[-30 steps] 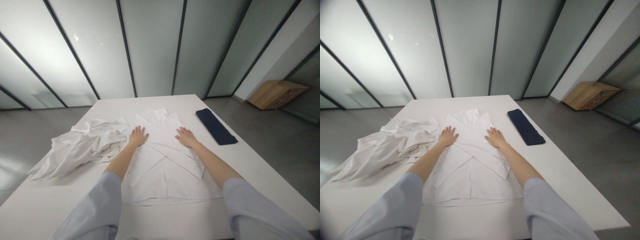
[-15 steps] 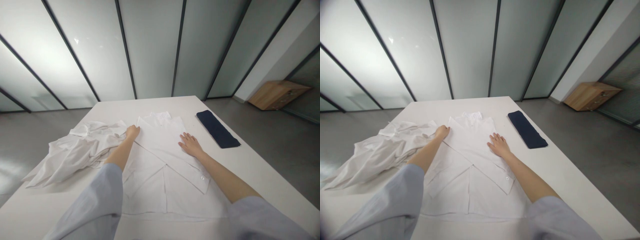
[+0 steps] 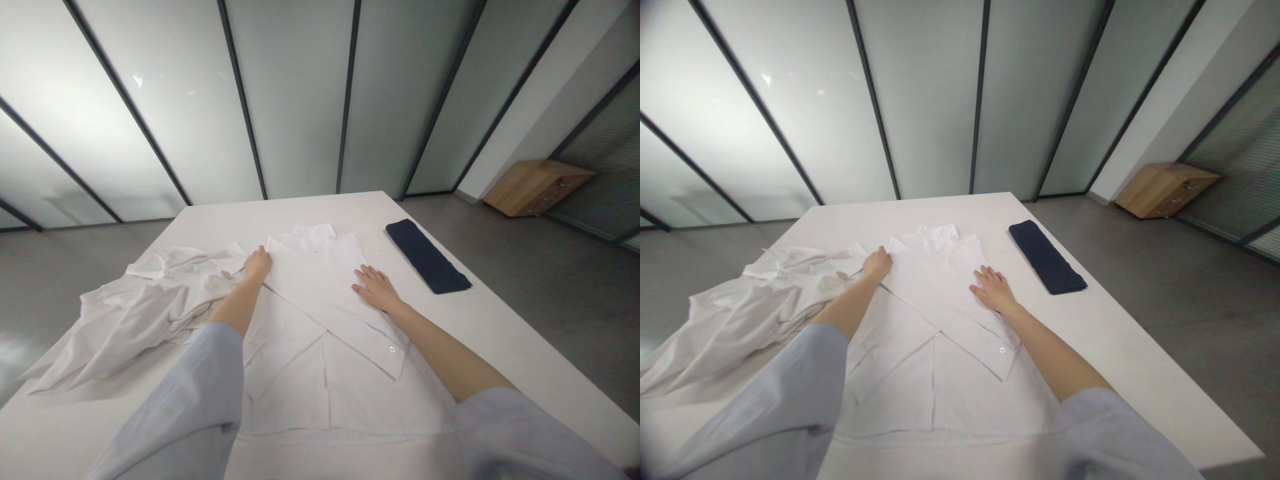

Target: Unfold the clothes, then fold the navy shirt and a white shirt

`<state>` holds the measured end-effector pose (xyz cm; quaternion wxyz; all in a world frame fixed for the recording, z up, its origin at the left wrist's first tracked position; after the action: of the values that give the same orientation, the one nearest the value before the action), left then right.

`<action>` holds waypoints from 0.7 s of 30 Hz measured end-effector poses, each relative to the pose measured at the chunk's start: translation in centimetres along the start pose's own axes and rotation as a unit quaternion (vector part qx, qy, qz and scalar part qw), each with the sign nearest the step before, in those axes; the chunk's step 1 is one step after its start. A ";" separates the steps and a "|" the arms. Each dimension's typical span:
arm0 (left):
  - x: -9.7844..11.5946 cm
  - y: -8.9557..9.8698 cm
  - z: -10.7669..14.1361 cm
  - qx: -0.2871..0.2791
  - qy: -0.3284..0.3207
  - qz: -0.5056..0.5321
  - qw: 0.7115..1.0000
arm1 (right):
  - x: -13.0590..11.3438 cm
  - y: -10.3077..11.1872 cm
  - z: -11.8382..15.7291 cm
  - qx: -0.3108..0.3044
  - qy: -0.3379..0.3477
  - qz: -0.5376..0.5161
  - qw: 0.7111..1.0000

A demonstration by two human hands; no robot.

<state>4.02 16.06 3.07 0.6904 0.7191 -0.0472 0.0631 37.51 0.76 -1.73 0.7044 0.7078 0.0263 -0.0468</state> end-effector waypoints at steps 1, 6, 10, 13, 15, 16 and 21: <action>0.4 0.3 0.4 0.019 -0.020 -0.011 1.000 | 0.1 0.0 0.0 0.002 0.000 -0.001 1.000; 3.0 -0.7 3.5 0.030 -0.196 -0.061 0.978 | 0.0 0.0 0.0 0.008 0.004 -0.001 1.000; 2.8 -3.2 5.9 -0.040 -0.246 -0.087 0.964 | -0.3 0.0 0.1 0.005 0.005 0.014 1.000; 2.1 -3.7 7.1 -0.050 -0.231 -0.097 0.967 | -0.6 -0.1 0.8 -0.003 0.003 0.024 1.000; 1.8 -3.5 8.0 -0.048 -0.227 -0.105 0.967 | -0.8 0.1 1.4 -0.007 0.001 0.032 0.999; 1.8 -3.4 8.4 -0.051 -0.227 -0.108 0.967 | -0.9 0.4 1.7 -0.007 0.002 0.039 0.999; 2.6 -2.2 8.8 -0.051 -0.230 -0.096 0.967 | -1.7 2.7 1.0 -0.009 0.026 0.055 0.998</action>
<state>7.18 7.43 0.95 0.6998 0.6791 -0.1384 -0.1728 36.04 -0.16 1.12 0.7112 0.7029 0.0065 0.0108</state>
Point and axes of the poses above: each hand's wrist, its own z-axis away from the middle knuckle, its own y-axis out of the back of the hand, x = y × z, the point moved 6 cm from there along -z, towards the middle knuckle, and after that the axes turned 4 degrees about -y, right-handed, at the moved point
